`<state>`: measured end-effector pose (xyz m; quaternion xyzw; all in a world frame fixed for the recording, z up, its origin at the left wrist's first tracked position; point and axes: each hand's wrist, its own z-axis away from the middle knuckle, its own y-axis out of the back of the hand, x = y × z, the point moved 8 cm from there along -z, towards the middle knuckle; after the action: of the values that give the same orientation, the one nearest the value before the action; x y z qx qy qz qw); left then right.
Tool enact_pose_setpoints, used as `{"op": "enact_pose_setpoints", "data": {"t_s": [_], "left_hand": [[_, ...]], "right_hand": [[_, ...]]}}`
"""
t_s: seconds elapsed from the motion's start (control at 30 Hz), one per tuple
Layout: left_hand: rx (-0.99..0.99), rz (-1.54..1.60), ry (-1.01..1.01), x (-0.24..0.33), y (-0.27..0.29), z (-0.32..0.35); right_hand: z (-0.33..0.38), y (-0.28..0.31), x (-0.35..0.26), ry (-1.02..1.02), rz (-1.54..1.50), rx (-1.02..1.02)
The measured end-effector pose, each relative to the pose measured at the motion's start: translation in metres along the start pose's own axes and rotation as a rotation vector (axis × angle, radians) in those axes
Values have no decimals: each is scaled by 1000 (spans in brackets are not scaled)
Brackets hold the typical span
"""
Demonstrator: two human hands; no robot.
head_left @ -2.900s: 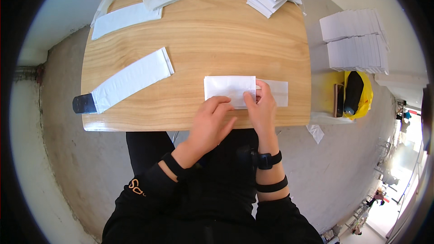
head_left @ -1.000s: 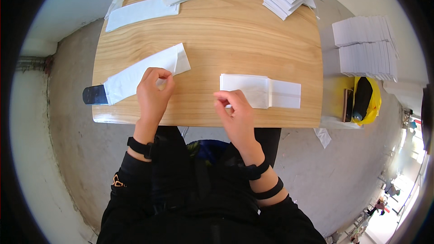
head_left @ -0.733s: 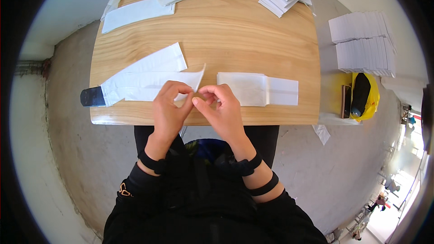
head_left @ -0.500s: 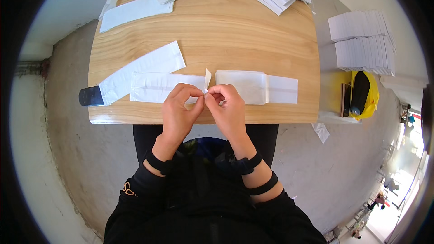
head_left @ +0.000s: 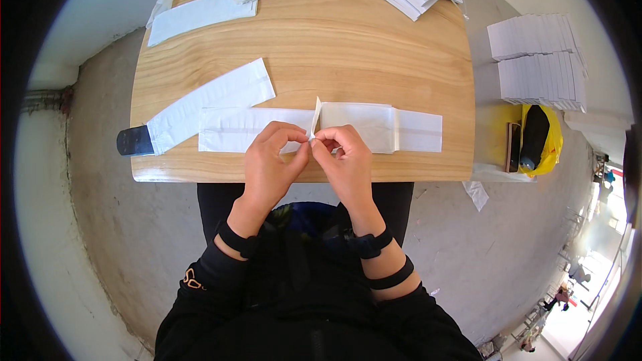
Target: Folding rectangular white paper or foam sheets into smaller rectangles and stacking them.
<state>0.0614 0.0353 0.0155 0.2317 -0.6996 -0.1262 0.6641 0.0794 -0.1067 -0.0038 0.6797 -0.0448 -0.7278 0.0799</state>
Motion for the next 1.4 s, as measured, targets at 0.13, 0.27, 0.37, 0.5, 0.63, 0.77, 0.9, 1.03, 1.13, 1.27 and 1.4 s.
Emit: {"op": "enact_pose_setpoints", "data": {"t_s": [0.13,0.27,0.37,0.5,0.63,0.77,0.9,1.03,1.13,1.27,1.4], "left_hand": [[29,5,-27,-2,4,-1],[63,89,82,-16,10,1],[111,379,259,-39,13,5],[48,680,311,-51,12,8],[24,695,353,-55,8,14],[-77,612,258,-41,-1,14],[-95,553,219,-33,-2,13],[-76,574,247,-38,2,14],[-85,587,231,-37,4,15],[102,601,290,-62,24,21],[219,629,299,-83,29,24]], "right_hand": [[0,1,-1,0,28,3],[1,5,3,-9,56,12],[2,8,9,-40,26,26],[6,10,27,-111,-141,28],[6,4,8,-75,-100,4],[4,-6,-11,86,206,-28],[2,-2,-3,52,166,18],[0,9,1,-20,143,62],[0,10,3,8,146,32],[-3,28,0,12,164,91],[-8,65,9,11,193,207]]}}
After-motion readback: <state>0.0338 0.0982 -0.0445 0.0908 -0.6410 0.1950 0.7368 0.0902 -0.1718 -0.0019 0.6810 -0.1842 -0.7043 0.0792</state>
